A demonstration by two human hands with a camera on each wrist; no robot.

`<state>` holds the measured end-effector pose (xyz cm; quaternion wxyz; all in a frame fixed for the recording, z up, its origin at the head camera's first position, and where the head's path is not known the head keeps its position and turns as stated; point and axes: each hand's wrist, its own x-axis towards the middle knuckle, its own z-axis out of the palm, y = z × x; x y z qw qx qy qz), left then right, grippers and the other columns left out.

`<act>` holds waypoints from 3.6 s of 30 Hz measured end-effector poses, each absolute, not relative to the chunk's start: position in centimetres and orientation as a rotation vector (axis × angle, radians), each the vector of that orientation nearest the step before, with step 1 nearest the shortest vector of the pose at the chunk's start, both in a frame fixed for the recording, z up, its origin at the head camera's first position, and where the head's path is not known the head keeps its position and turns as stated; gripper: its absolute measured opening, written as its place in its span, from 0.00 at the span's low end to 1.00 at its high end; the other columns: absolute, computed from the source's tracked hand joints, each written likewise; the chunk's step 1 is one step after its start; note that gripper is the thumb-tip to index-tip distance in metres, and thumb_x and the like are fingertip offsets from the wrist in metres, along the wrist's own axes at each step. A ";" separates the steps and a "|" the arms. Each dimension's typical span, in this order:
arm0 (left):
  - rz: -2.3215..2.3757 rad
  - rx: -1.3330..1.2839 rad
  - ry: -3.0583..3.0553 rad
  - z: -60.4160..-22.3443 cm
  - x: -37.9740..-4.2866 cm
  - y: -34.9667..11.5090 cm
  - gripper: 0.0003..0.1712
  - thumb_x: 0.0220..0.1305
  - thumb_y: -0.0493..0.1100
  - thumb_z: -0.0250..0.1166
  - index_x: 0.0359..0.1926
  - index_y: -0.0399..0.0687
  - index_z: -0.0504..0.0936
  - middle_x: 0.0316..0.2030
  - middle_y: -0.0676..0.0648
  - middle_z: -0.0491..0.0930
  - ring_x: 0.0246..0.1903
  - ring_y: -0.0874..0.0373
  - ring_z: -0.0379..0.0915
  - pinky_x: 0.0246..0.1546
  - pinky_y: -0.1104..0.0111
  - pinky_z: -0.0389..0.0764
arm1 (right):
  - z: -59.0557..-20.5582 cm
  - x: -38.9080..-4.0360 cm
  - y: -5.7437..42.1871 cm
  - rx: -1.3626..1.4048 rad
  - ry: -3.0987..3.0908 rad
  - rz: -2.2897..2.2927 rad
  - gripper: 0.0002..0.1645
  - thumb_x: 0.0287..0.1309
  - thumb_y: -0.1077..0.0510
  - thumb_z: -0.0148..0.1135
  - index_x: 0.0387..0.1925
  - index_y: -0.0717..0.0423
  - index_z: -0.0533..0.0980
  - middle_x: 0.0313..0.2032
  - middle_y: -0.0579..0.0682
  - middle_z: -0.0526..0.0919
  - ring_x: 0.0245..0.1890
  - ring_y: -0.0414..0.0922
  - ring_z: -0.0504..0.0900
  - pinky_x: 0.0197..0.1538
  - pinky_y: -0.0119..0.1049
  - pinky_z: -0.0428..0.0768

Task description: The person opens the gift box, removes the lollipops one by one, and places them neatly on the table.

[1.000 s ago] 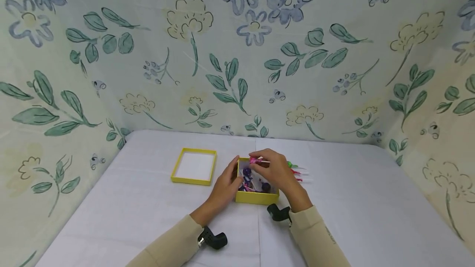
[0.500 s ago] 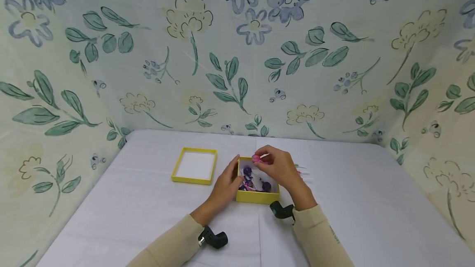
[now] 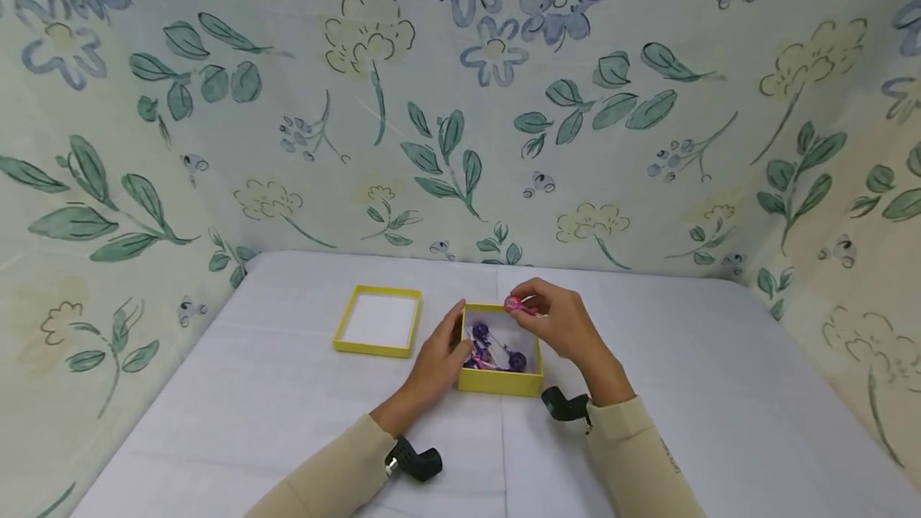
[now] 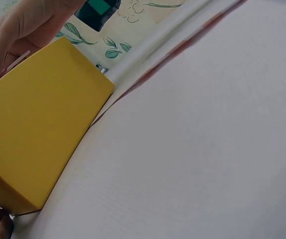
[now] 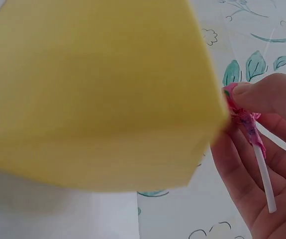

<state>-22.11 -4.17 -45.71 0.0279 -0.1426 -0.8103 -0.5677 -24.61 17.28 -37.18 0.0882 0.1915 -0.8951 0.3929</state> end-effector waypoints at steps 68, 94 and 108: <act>-1.733 -0.415 -2.525 -45.9 -22.2 -3.9 0.37 0.69 0.42 0.52 0.75 0.64 0.49 0.72 0.49 0.56 0.69 0.56 0.55 0.68 0.61 0.60 | -39.7 -22.4 25.3 0.583 -2.905 0.864 0.18 0.48 0.65 0.73 0.44 0.53 0.83 0.40 0.45 0.82 0.41 0.45 0.79 0.47 0.46 0.83; -1.765 -0.414 -2.517 -45.8 -22.1 -4.1 0.38 0.69 0.42 0.52 0.75 0.67 0.49 0.72 0.49 0.56 0.69 0.57 0.56 0.68 0.63 0.60 | -39.8 -22.5 25.1 0.554 -3.082 0.726 0.16 0.48 0.64 0.73 0.41 0.48 0.85 0.32 0.42 0.79 0.35 0.43 0.74 0.37 0.32 0.79; -1.752 -0.402 -2.523 -45.8 -22.1 -4.0 0.38 0.69 0.42 0.51 0.75 0.64 0.50 0.72 0.49 0.56 0.69 0.55 0.55 0.68 0.61 0.59 | -39.9 -22.2 24.9 0.456 -3.179 0.686 0.18 0.50 0.65 0.71 0.43 0.47 0.85 0.35 0.44 0.78 0.36 0.44 0.73 0.38 0.34 0.79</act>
